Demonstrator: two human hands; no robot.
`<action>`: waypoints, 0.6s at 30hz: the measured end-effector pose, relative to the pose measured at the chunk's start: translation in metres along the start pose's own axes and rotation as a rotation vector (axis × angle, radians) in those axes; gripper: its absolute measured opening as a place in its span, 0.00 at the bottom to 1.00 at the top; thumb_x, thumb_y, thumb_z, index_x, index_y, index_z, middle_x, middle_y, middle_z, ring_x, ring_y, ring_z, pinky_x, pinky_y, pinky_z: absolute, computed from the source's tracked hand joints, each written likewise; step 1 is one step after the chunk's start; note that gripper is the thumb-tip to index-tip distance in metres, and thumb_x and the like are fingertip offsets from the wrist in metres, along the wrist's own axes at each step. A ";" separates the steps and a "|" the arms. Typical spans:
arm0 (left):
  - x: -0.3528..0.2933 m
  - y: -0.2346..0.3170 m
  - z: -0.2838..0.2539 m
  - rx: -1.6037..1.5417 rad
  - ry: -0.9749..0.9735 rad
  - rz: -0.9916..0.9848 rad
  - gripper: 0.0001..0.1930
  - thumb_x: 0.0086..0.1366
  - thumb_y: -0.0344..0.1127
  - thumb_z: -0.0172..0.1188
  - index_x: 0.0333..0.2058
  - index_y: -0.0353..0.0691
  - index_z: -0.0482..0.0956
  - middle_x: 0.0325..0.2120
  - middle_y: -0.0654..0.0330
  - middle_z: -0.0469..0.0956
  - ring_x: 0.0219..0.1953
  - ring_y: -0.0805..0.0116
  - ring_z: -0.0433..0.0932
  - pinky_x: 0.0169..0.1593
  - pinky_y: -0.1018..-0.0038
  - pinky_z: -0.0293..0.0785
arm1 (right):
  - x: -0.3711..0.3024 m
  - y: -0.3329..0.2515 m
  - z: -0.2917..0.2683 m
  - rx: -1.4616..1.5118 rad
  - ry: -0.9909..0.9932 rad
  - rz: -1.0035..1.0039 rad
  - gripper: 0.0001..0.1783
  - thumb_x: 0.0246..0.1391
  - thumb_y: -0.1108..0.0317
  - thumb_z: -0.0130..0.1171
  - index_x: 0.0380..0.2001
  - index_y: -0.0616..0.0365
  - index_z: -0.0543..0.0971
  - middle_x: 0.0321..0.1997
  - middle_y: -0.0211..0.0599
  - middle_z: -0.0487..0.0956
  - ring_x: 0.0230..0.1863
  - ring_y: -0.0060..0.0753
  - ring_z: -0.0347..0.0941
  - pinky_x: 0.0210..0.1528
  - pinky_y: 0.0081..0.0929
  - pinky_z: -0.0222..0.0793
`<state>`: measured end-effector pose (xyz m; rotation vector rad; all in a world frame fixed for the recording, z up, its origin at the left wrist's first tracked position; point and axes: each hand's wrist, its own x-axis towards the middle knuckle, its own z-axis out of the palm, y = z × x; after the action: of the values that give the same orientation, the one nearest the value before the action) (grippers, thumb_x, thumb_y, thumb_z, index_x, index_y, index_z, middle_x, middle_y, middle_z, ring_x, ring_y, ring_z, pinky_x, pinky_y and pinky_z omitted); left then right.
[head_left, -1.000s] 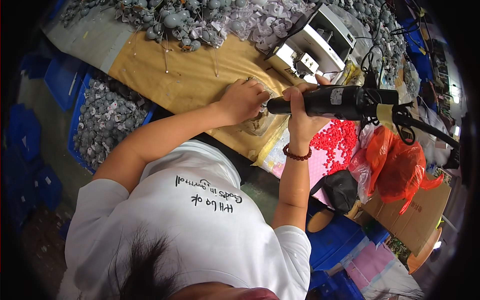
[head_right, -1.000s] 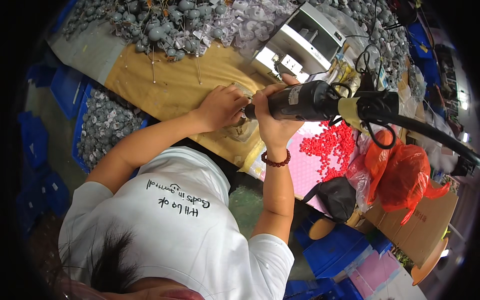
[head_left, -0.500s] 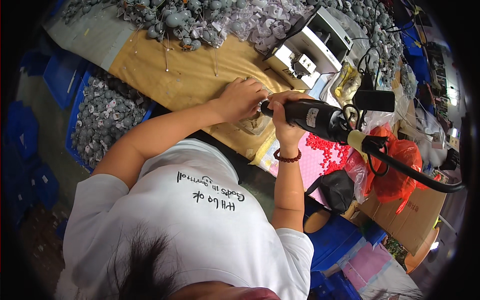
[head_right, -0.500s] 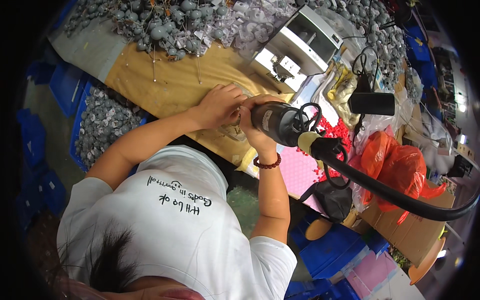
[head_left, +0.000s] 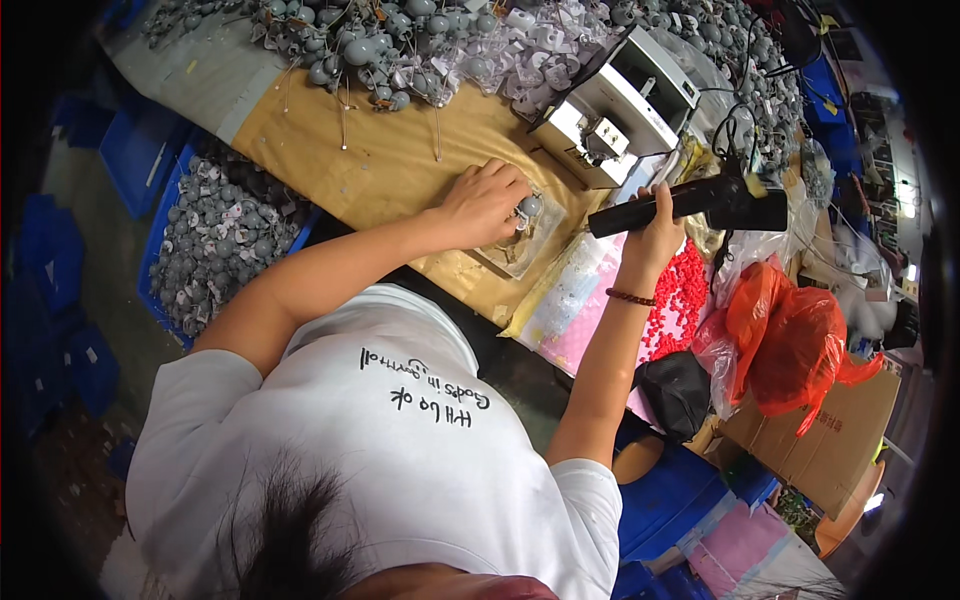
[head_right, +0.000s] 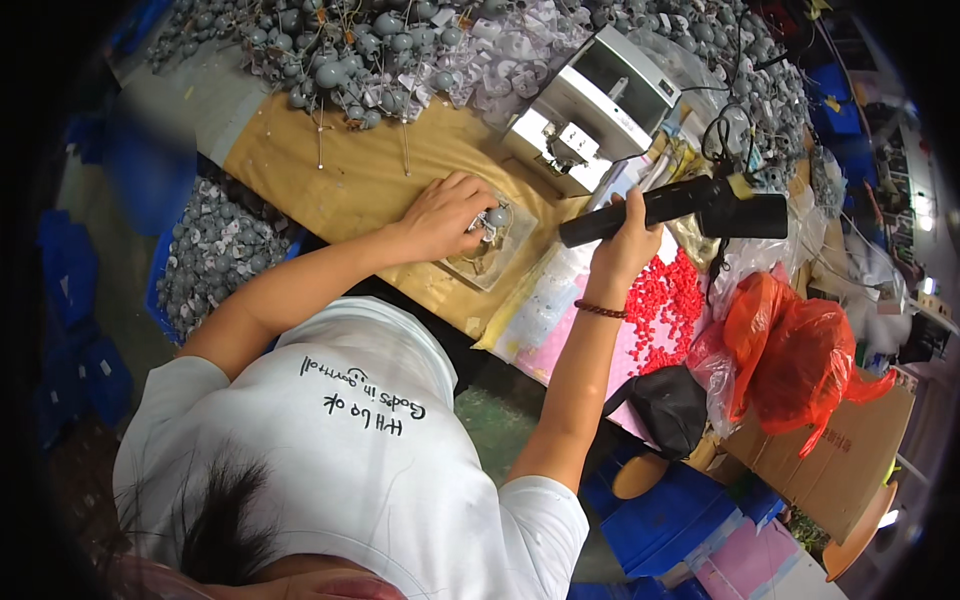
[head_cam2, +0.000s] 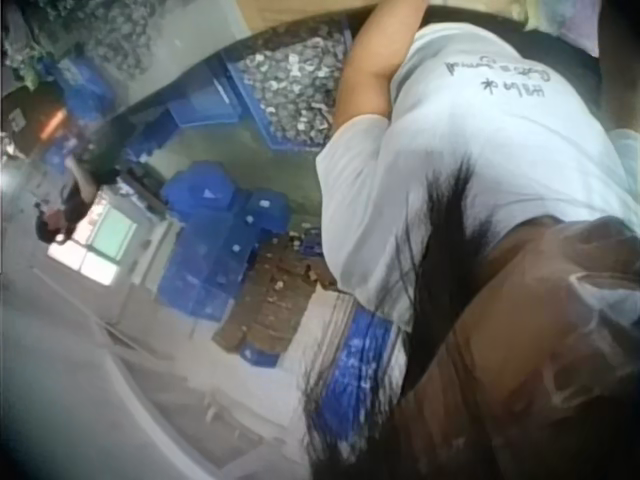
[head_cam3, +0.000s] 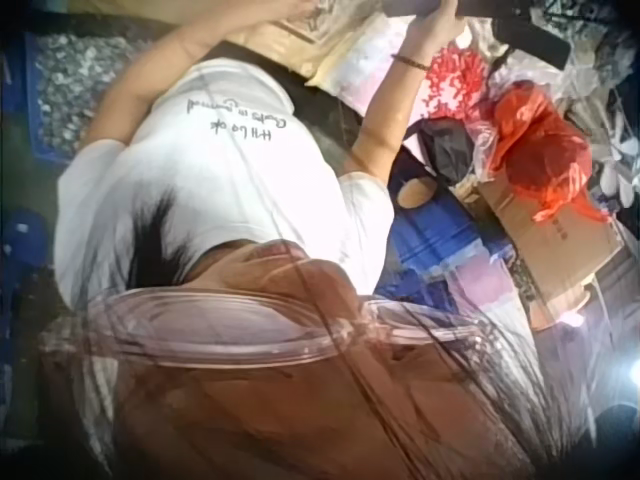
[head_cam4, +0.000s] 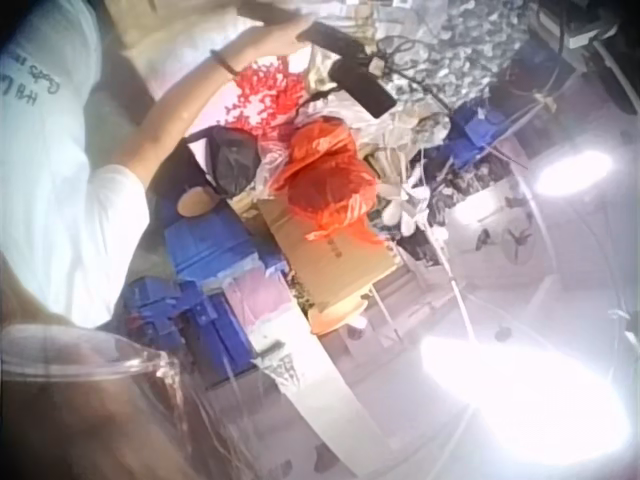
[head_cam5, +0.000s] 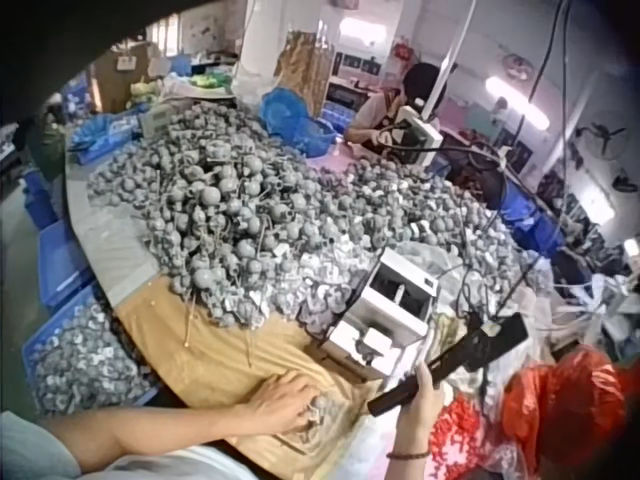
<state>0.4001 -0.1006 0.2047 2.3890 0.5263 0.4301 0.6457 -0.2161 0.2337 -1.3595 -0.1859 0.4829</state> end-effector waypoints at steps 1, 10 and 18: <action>0.000 0.001 0.000 -0.006 -0.014 0.003 0.18 0.54 0.33 0.65 0.45 0.43 0.76 0.45 0.60 0.74 0.54 0.58 0.70 0.57 0.60 0.65 | 0.015 0.017 -0.026 0.030 0.037 0.029 0.14 0.59 0.72 0.61 0.46 0.66 0.73 0.43 0.43 0.80 0.43 0.31 0.78 0.45 0.30 0.74; -0.016 -0.011 0.010 0.024 0.121 0.139 0.17 0.55 0.37 0.67 0.44 0.46 0.76 0.43 0.61 0.77 0.55 0.59 0.71 0.57 0.59 0.65 | -0.086 0.046 0.028 -0.630 -0.390 -0.199 0.12 0.58 0.71 0.64 0.44 0.63 0.82 0.44 0.37 0.81 0.44 0.28 0.76 0.50 0.25 0.71; -0.019 -0.011 0.005 0.018 0.109 0.164 0.16 0.55 0.38 0.66 0.42 0.46 0.75 0.38 0.61 0.76 0.45 0.61 0.77 0.50 0.64 0.70 | -0.084 0.041 0.062 -0.230 -0.331 -0.107 0.07 0.63 0.70 0.60 0.38 0.63 0.81 0.37 0.31 0.80 0.34 0.19 0.71 0.38 0.17 0.68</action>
<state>0.3825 -0.1040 0.1907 2.4459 0.3845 0.6339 0.5370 -0.1922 0.2198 -1.4775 -0.5984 0.6084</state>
